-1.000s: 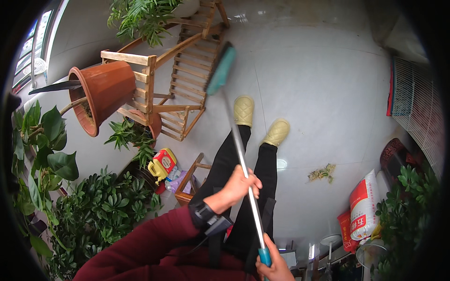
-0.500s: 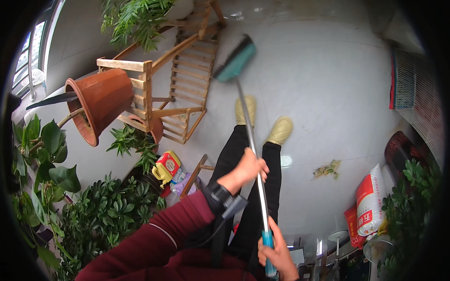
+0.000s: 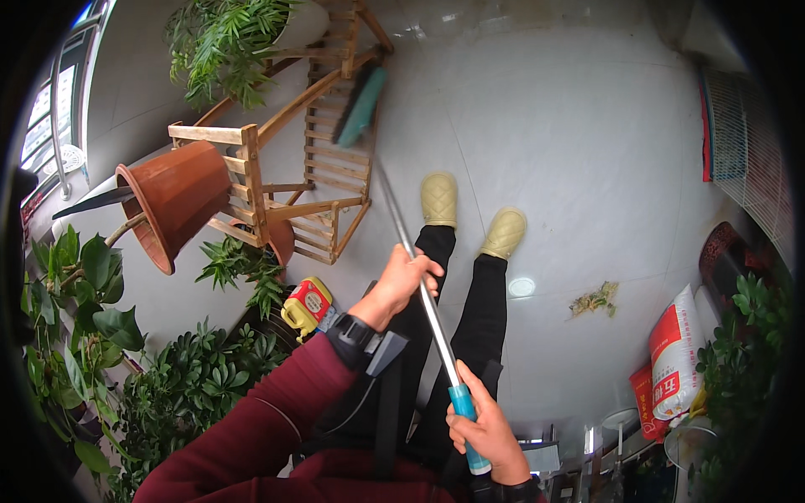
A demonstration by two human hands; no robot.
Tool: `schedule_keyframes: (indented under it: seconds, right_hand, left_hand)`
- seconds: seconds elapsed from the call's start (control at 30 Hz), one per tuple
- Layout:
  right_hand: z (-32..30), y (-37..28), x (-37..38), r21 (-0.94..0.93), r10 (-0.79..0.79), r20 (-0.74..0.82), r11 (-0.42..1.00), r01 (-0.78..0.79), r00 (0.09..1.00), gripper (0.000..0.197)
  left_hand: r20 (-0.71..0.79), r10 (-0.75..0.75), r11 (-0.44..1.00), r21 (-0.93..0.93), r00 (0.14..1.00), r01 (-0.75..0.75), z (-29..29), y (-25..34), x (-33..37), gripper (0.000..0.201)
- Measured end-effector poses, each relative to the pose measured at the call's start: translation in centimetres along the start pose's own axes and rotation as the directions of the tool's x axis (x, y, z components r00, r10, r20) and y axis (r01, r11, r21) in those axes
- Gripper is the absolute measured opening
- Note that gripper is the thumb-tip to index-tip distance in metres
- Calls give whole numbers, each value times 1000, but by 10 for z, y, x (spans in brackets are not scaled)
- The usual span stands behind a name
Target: The person sweeps a tiled balcony floor with a long-handled broom, gathering scattered debris into a pile. They briefly lift a potted plant to sweep underneath it, then continue sweeping the remaining area.
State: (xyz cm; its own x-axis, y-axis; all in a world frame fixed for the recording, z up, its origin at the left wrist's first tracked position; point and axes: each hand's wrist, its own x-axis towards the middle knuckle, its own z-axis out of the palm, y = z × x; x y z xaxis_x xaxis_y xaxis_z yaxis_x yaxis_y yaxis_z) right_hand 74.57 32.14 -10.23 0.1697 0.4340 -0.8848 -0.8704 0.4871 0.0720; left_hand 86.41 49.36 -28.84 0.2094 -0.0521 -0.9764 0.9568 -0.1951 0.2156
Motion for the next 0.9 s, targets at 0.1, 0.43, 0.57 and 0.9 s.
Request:
schedule_keyframes:
  seconds: [0.1,0.43,0.57,0.9]
  right_hand:
    - [0,7,-18,16,-20,-81,1000,21,996,75]
    - [-13,38,-73,-118,-147,-350,987,112,925,75]
    - [-59,-13,-32,-237,-319,-388,941,240,865,57]
    - [-93,-120,-22,-336,-242,-323,933,129,915,55]
  left_hand:
    - [91,-39,999,1,995,39,25,-7,-9,20]
    - [377,144,989,-67,915,-128,108,12,-58,20]
    - [413,251,968,-100,876,-230,135,67,1,21]
    - [294,274,952,-218,916,-215,162,118,48,20]
